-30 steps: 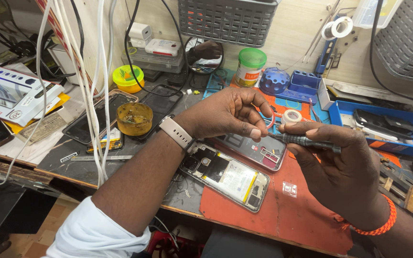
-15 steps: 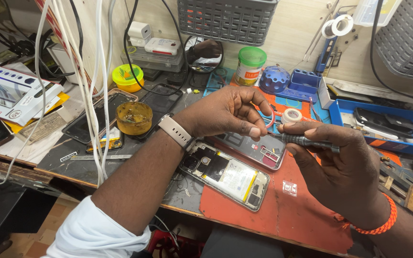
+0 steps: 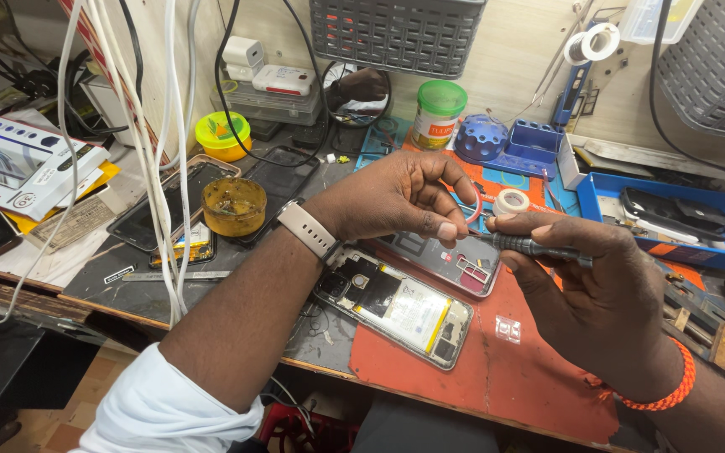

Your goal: The person uses a soldering iron to work on the internal components of a disassembled smartphone. They repeatedly touch the tip of the soldering iron to various points on the phone's motherboard and camera module area. The person also briefly handles a separate circular electronic component.

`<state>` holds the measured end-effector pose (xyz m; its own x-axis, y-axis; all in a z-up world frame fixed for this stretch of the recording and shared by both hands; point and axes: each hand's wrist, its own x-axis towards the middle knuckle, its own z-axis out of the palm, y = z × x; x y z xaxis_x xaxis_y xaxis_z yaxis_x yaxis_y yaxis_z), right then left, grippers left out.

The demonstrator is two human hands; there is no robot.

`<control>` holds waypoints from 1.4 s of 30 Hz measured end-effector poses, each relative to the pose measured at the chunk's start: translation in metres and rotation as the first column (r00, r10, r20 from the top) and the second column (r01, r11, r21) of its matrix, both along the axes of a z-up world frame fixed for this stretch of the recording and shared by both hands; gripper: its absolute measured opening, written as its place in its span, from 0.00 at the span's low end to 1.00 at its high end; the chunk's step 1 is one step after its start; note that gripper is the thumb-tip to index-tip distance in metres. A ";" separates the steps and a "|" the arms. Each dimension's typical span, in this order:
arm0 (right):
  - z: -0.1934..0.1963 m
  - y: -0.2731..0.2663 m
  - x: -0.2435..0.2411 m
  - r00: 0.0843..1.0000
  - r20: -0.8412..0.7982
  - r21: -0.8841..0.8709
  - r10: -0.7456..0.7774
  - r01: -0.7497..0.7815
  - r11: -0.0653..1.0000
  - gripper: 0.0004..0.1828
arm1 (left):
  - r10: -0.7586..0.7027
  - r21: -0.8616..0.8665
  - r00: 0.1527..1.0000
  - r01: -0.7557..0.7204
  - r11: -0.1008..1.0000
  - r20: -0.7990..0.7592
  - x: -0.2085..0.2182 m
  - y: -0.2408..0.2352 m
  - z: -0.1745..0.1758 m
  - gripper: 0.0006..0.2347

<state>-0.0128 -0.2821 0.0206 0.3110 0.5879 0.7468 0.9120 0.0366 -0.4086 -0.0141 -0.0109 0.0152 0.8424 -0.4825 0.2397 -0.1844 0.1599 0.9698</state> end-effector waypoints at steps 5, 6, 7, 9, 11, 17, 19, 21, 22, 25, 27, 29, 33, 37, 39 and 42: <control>0.001 0.000 -0.001 1.000 -0.008 0.006 0.003 -0.003 1.000 0.22 | -0.018 0.005 1.000 0.018 1.000 0.019 0.004 0.002 -0.004 0.20; 0.001 0.000 -0.001 1.000 -0.008 0.009 -0.002 0.002 1.000 0.22 | -0.040 -0.005 0.999 0.041 0.999 0.029 0.004 0.003 -0.004 0.20; 0.001 0.000 -0.001 0.999 -0.037 0.020 0.010 -0.009 1.000 0.22 | -0.061 -0.013 0.997 0.061 0.998 0.040 0.005 0.004 -0.005 0.20; 0.001 -0.001 -0.001 0.995 -0.096 0.040 0.036 -0.032 0.999 0.22 | 0.009 0.016 0.995 -0.011 1.000 0.102 0.006 0.006 -0.004 0.16; 0.001 -0.002 0.000 0.996 -0.085 0.036 0.019 -0.015 0.999 0.23 | 0.129 0.073 0.977 -0.143 0.987 0.168 0.005 0.007 0.002 0.13; 0.001 0.005 -0.001 0.998 -0.060 0.026 -0.033 0.034 0.999 0.24 | 0.466 0.464 0.652 -0.756 0.462 0.598 -0.039 0.011 0.044 0.13; 0.000 0.004 0.001 0.998 -0.043 0.016 -0.040 0.041 0.999 0.23 | 0.414 0.572 0.610 -0.788 0.227 0.676 -0.080 0.012 0.045 0.15; 0.000 0.004 0.003 0.999 -0.032 0.023 -0.030 0.031 0.999 0.23 | 0.396 0.639 0.632 -0.758 0.134 0.667 -0.114 0.003 0.043 0.17; -0.001 0.004 0.003 0.998 -0.057 0.036 -0.002 0.004 0.999 0.23 | 0.454 0.688 0.660 -0.714 0.129 0.599 -0.124 -0.005 0.040 0.20; -0.001 0.005 0.001 0.995 -0.092 0.050 0.050 -0.046 0.998 0.22 | 0.574 0.770 0.687 -0.620 0.147 0.444 -0.143 -0.023 0.031 0.29; 0.000 0.005 -0.001 0.996 -0.073 0.020 0.042 -0.041 0.999 0.22 | 0.593 0.761 0.685 -0.624 0.178 0.423 -0.144 -0.031 0.024 0.32; 0.000 0.006 -0.002 0.993 -0.097 0.013 0.065 -0.064 0.998 0.23 | 0.623 0.730 0.653 -0.658 0.184 0.430 -0.144 -0.035 0.019 0.31; -0.003 0.005 0.001 0.963 -0.202 0.002 0.176 -0.179 0.984 0.27 | 0.591 0.627 0.686 -0.693 0.356 0.423 -0.144 -0.042 0.005 0.32; -0.011 0.002 0.001 0.932 -0.309 -0.068 0.189 -0.220 0.973 0.31 | 0.588 0.722 0.698 -0.641 0.260 0.408 -0.143 -0.049 -0.010 0.24; -0.014 0.002 0.000 0.931 -0.317 -0.110 0.182 -0.227 0.968 0.32 | 0.608 0.685 0.680 -0.669 0.288 0.409 -0.145 -0.048 -0.015 0.23; -0.014 0.001 -0.002 0.946 -0.279 -0.193 0.165 -0.223 0.955 0.33 | 0.550 0.511 0.644 -0.762 0.397 0.532 -0.149 -0.041 -0.023 0.28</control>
<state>-0.0149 -0.2808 0.0065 0.3386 0.7958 0.5021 0.7584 0.0850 -0.6463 -0.1631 -0.0521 -0.0080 0.9266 0.0955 0.3636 -0.1729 -0.7506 0.6377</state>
